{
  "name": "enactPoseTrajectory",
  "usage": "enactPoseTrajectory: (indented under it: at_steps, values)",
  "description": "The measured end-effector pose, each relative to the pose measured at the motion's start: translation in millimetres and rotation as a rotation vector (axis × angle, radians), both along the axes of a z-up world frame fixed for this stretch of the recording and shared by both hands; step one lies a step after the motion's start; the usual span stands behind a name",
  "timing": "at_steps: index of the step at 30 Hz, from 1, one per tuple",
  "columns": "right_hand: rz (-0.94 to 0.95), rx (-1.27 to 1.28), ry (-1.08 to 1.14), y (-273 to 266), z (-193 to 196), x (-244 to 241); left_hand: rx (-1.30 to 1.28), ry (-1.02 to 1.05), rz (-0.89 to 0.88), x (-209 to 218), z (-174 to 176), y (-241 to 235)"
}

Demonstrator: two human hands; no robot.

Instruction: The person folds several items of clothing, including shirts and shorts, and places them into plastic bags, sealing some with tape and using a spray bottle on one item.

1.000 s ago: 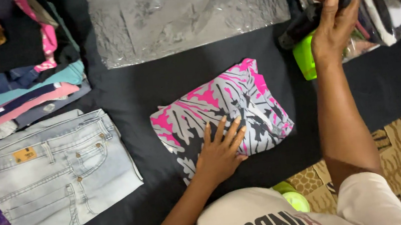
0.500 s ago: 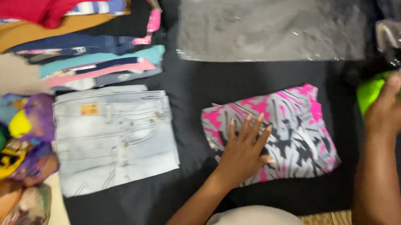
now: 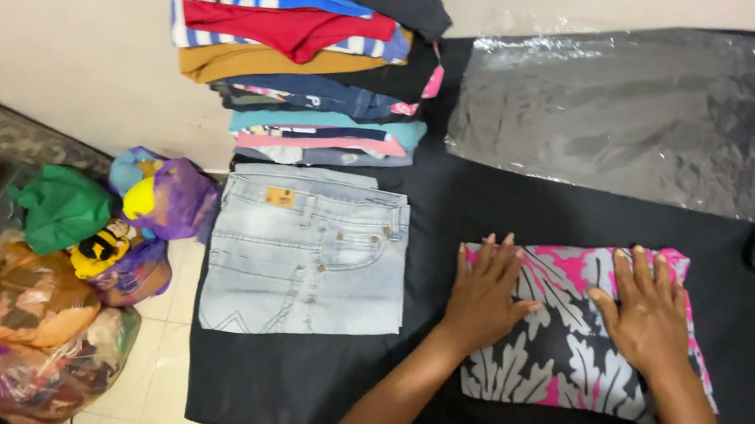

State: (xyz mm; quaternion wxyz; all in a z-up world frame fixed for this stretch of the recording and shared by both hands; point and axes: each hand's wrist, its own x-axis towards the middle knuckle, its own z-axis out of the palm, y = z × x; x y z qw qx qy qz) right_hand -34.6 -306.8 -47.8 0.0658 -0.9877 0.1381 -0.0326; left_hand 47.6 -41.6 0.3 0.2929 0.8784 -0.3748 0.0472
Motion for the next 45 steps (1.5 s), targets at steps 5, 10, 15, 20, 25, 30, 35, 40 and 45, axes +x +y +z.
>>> enactPoseTrajectory:
  at_steps: [5, 10, 15, 20, 25, 30, 35, 40, 45]
  values:
    - [0.04, -0.075, -0.134, -1.8, -1.8, 0.9, 0.012, -0.052, -0.026, 12.8, 3.6, 12.6]
    - [0.002, 0.056, 0.009, -2.4, 38.5, 37.1, 0.401, -0.011, 0.117, 68.4, 67.3, 59.2]
    - [0.255, 0.277, -0.188, 54.0, 158.5, 110.0, -0.056, -0.376, 0.425, 150.9, 180.9, 146.9]
    - [0.47, 0.289, -0.309, 124.5, 255.8, 208.4, -0.368, -0.617, 0.574, 255.0, 263.6, 222.8]
    - [0.934, 0.26, -0.722, 194.8, 303.9, 307.2, -0.274, -0.357, 0.864, 362.2, 274.2, 259.4]
    - [0.734, 0.195, -0.465, 233.7, 266.1, 367.6, -0.134, -0.136, 0.979, 378.3, 284.1, 246.4]
    - [0.749, 0.165, -0.602, 239.6, 253.4, 363.5, -0.012, -0.617, 0.869, 387.4, 269.5, 241.6]
    - [0.72, 0.11, -0.568, 241.2, 254.2, 363.4, 0.064, -0.844, 0.725, 387.3, 283.4, 224.1]
    - [0.715, 0.114, -0.557, 240.5, 252.0, 361.1, -0.452, -0.263, 0.658, 398.3, 304.2, 222.4]
